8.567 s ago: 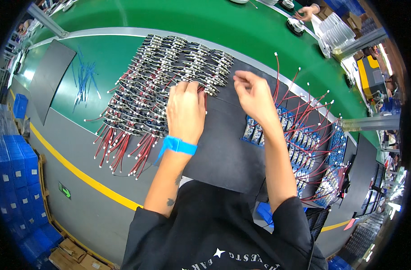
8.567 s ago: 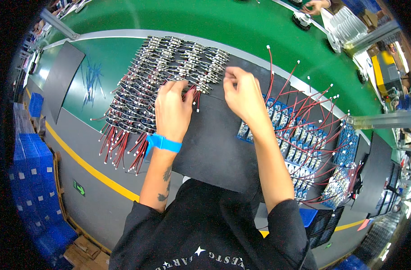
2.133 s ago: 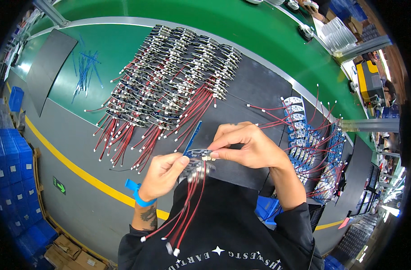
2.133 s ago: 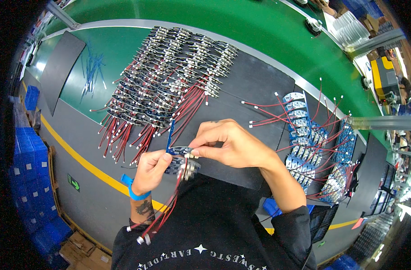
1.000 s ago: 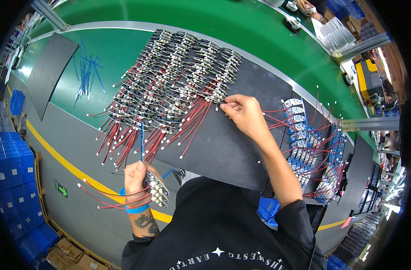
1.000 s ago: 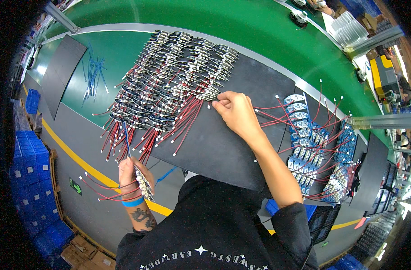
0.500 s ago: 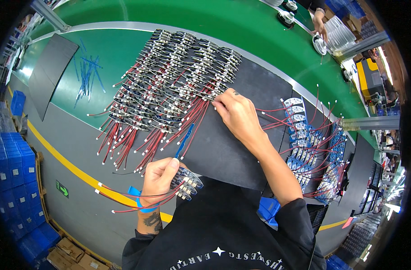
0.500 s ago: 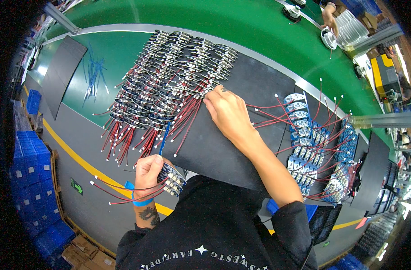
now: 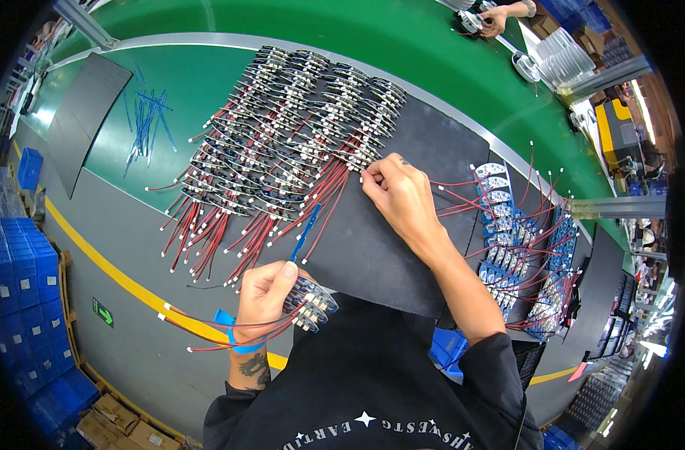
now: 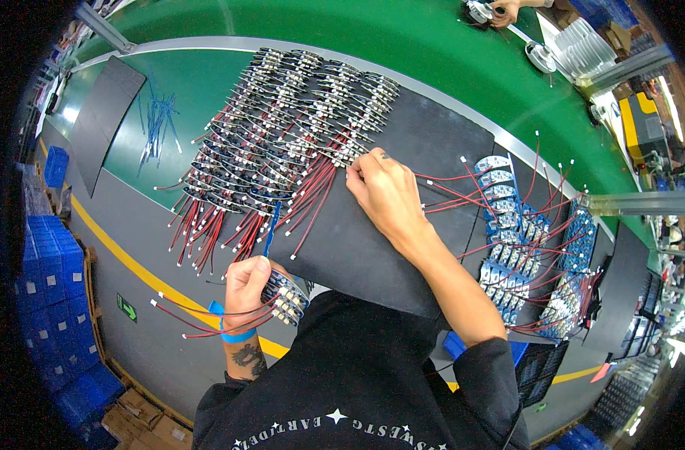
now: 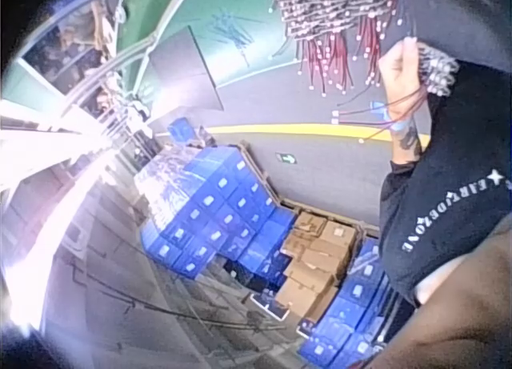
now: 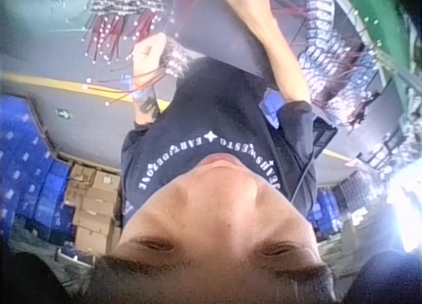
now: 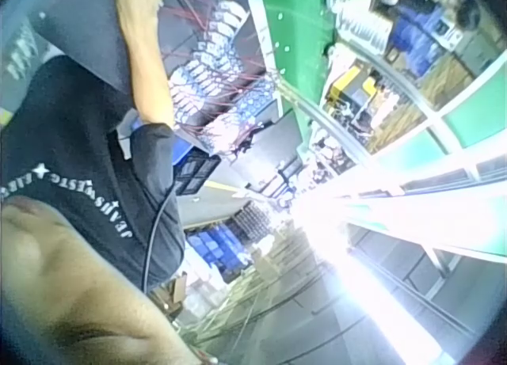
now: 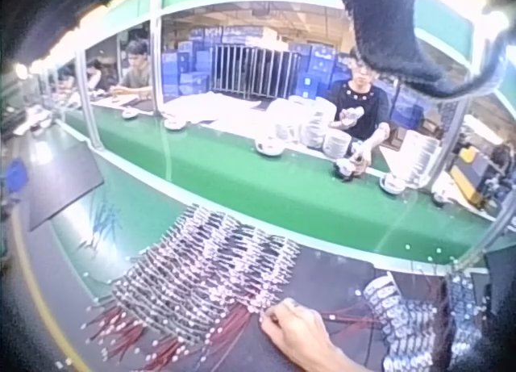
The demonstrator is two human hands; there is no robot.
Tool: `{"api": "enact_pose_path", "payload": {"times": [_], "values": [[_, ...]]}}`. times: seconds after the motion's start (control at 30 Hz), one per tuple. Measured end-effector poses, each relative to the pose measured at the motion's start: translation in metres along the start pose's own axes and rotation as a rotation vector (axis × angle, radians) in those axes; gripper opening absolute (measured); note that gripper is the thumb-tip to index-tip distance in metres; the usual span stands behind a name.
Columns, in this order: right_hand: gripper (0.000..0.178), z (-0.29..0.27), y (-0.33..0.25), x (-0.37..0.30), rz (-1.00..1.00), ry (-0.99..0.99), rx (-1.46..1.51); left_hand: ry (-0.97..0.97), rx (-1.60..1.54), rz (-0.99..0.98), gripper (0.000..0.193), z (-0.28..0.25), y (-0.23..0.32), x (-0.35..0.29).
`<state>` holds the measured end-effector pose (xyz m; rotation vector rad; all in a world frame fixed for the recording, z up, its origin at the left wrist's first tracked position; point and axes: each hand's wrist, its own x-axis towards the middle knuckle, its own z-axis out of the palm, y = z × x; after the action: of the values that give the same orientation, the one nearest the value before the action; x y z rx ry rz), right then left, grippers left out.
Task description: The person assembles electronic circuit boards by hand, connecting wires to them and organizing the units on a production tray.
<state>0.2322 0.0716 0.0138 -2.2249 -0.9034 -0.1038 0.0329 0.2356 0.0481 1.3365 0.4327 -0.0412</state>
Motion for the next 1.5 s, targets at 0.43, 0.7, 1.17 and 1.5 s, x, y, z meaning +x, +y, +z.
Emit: {"api": "enact_pose_path", "payload": {"times": [0.43,0.7,1.17,1.5], "values": [[0.02,-0.05,-0.05,-0.014,0.233,-0.692,0.779,0.034,0.013,0.052,0.03,0.02,-0.002,0.017],[0.018,-0.057,-0.065,-0.022,0.194,-0.73,0.678,0.146,0.138,0.151,0.026,0.025,-0.017,0.012],[0.012,-0.055,-0.06,-0.019,0.162,-0.615,0.669,0.007,0.09,0.203,0.027,0.008,-0.022,0.005],[0.011,-0.037,-0.04,-0.014,0.277,-0.567,0.843,-0.105,-0.758,0.236,0.049,-0.028,-0.045,-0.015]]}}
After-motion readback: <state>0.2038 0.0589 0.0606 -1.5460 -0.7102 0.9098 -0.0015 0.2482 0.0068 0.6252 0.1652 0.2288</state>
